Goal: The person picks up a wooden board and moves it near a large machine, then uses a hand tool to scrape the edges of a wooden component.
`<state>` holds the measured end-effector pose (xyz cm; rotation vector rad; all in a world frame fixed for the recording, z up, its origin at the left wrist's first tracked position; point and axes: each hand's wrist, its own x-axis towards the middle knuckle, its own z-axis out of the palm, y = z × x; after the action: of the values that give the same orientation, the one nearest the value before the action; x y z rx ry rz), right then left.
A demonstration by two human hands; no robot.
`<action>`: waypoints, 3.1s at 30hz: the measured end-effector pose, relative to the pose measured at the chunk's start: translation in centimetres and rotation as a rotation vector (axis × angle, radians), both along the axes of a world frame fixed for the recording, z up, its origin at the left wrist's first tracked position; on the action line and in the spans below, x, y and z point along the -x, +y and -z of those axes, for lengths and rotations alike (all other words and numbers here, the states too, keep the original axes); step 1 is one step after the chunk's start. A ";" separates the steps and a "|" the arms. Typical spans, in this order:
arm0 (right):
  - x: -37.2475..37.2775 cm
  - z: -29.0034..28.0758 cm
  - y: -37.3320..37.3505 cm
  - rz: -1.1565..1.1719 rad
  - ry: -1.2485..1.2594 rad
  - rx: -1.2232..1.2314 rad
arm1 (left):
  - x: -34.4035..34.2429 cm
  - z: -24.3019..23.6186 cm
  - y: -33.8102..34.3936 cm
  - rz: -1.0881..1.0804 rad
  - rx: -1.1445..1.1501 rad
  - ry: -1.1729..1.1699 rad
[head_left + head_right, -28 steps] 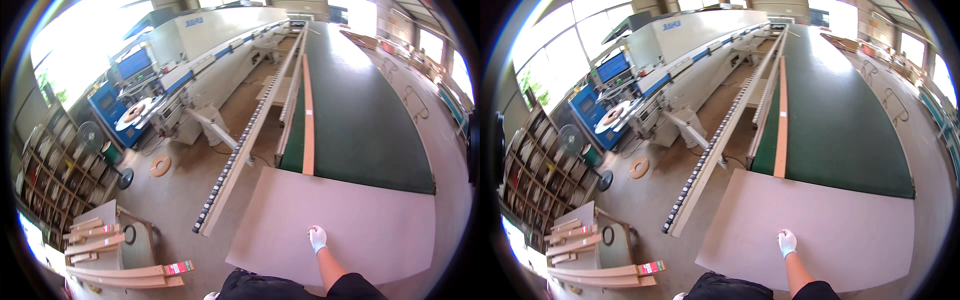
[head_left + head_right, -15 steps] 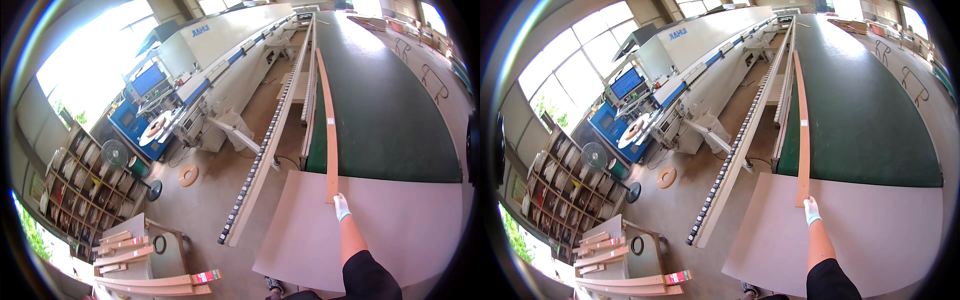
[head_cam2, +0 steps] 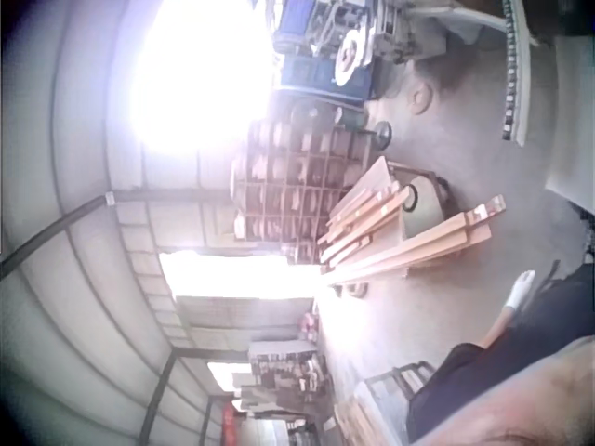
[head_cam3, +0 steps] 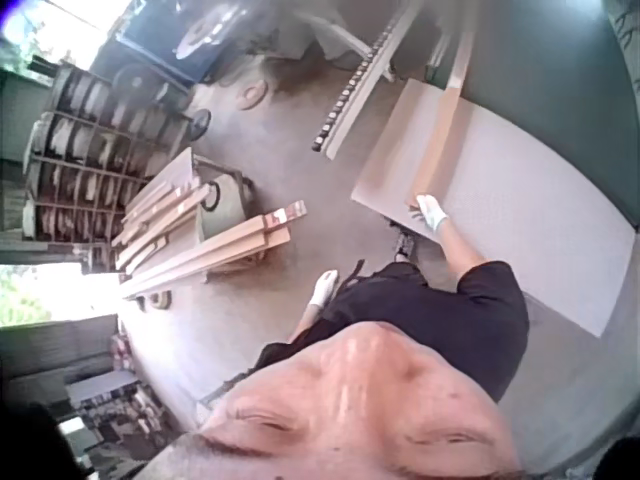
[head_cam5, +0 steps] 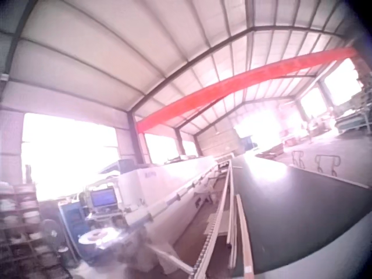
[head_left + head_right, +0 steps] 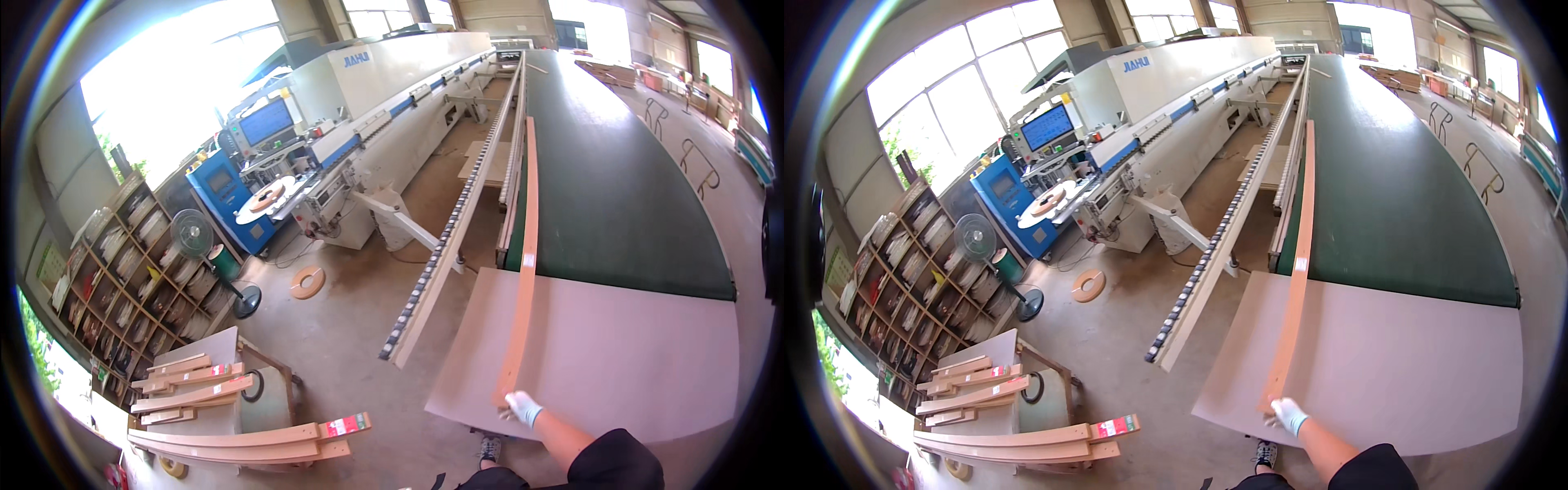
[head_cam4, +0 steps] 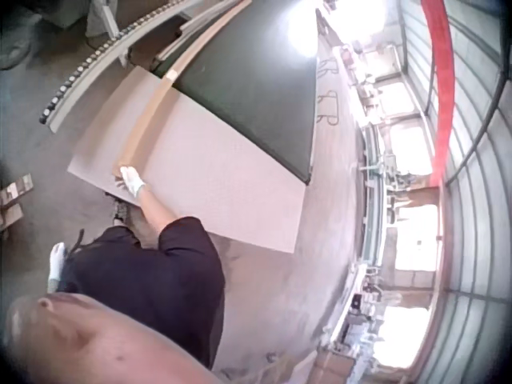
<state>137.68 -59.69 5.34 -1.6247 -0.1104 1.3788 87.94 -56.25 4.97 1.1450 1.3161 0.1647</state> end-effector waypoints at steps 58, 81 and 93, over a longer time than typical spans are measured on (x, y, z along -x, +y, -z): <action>54.8 -8.8 28.5 -1.810 -0.852 -0.049 | 62.0 -1.6 34.8 -1.944 -0.499 -0.199; 83.3 -7.3 45.8 -1.432 -1.161 -0.043 | 71.4 -2.4 46.3 -1.290 0.291 -0.816; 91.7 -14.8 49.7 -1.648 -1.199 -0.299 | 81.3 -3.5 51.3 -1.205 0.040 -0.291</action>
<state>45.97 -9.99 20.14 -1.7699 -2.6219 0.9404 6.69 -4.91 8.44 0.1424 1.5669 1.1225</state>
